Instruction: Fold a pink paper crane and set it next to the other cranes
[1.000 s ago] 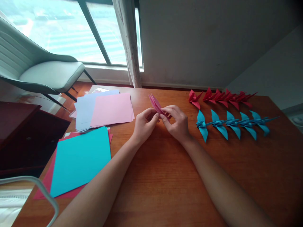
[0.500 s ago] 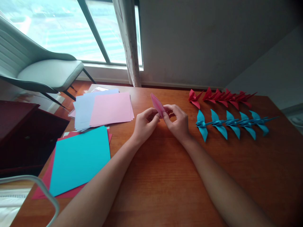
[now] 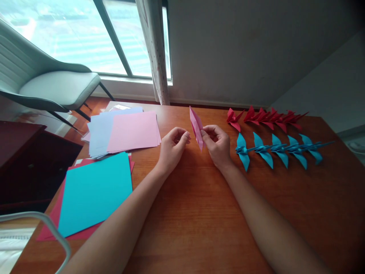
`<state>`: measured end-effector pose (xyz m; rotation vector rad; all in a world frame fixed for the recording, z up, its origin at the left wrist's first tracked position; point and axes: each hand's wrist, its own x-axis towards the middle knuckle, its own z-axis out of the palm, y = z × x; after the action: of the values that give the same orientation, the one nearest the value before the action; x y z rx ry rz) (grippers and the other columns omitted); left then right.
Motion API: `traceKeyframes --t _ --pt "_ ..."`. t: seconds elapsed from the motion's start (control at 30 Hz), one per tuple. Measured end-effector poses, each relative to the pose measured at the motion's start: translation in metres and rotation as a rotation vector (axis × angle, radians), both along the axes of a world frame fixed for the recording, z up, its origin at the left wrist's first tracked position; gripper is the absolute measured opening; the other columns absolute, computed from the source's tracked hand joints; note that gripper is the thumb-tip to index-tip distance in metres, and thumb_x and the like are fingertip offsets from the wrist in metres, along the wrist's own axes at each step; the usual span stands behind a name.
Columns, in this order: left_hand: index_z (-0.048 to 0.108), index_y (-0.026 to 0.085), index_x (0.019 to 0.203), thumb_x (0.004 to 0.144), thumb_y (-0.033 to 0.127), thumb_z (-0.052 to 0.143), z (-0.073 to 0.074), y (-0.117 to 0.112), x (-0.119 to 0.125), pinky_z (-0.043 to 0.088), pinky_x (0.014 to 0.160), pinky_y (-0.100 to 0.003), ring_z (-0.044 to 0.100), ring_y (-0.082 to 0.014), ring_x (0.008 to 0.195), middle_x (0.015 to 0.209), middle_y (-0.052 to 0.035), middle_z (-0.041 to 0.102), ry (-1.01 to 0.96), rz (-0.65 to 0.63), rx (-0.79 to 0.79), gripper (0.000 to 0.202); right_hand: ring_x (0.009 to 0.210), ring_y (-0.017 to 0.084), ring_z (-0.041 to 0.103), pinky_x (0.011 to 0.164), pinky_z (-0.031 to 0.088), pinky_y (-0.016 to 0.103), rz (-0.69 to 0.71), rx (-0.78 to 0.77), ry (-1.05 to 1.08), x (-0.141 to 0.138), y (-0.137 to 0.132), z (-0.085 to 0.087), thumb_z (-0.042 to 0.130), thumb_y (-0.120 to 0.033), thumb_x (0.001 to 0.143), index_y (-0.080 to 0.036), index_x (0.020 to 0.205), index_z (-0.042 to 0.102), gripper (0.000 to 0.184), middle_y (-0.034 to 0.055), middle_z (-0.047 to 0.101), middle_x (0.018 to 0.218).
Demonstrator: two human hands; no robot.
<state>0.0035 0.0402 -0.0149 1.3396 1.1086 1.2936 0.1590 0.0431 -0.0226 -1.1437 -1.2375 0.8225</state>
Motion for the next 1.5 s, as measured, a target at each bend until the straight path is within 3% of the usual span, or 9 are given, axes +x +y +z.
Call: traceKeyframes --t 0.2,0.43,0.6,0.8,1.1,1.5 --pt "0.070 0.016 0.097 0.089 0.040 0.070 0.0044 -0.0002 0.0014 0.051 0.067 -0.024 0.066 -0.0137 0.075 0.090 -0.0048 0.072 -0.035 -0.072 -0.034 0.025 0.070 0.016 0.066 0.063 0.052 0.027 0.060 -0.070 0.057 -0.0003 -0.0008 0.0057 0.073 -0.045 0.083 -0.021 0.082 0.071 0.024 0.0015 0.073 0.077" --pt "0.066 0.017 0.087 0.082 0.037 0.078 0.0036 0.0025 -0.0011 0.051 0.069 -0.024 0.063 -0.0120 0.073 0.082 -0.0012 0.068 -0.145 -0.085 -0.047 0.024 0.072 0.017 0.065 0.067 0.052 0.029 0.171 -0.120 0.057 0.0010 -0.0002 0.0078 0.071 -0.049 0.081 -0.021 0.080 0.070 0.027 0.0013 0.072 0.077" --pt "0.060 0.017 0.082 0.079 0.033 0.080 -0.0012 0.0047 -0.0003 0.050 0.069 -0.022 0.060 -0.0103 0.073 0.080 0.0007 0.063 -0.168 -0.075 -0.029 0.026 0.071 0.016 0.062 0.066 0.050 0.029 0.212 -0.130 0.048 0.0009 -0.0004 0.0066 0.071 -0.043 0.081 -0.021 0.077 0.068 0.023 0.0004 0.068 0.074" --pt "0.052 0.020 0.082 0.081 0.026 0.075 -0.0014 0.0022 0.0034 0.044 0.059 -0.020 0.054 -0.0081 0.064 0.076 0.0035 0.056 -0.137 -0.045 0.048 0.024 0.069 0.016 0.061 0.064 0.049 0.029 0.210 -0.146 0.004 0.0011 0.0018 0.0027 0.068 -0.039 0.081 -0.021 0.077 0.067 0.018 0.0003 0.067 0.074" --pt "0.063 0.018 0.085 0.083 0.019 0.069 -0.0010 0.0000 0.0034 0.046 0.063 -0.021 0.059 -0.0092 0.069 0.081 0.0004 0.064 -0.009 -0.044 0.107 0.006 0.067 0.016 0.060 0.065 0.048 0.030 0.187 -0.140 0.035 0.0016 0.0029 0.0006 0.068 -0.035 0.079 -0.020 0.077 0.068 0.015 0.0002 0.067 0.073" --pt "0.062 0.018 0.091 0.082 0.015 0.067 -0.0035 -0.0014 0.0044 0.053 0.066 -0.021 0.064 -0.0107 0.074 0.093 -0.0027 0.064 0.037 -0.085 0.172 0.011 0.067 0.015 0.062 0.063 0.050 0.029 0.151 -0.128 0.035 0.0006 0.0024 -0.0003 0.070 -0.039 0.081 -0.020 0.078 0.067 0.019 0.0001 0.068 0.074"
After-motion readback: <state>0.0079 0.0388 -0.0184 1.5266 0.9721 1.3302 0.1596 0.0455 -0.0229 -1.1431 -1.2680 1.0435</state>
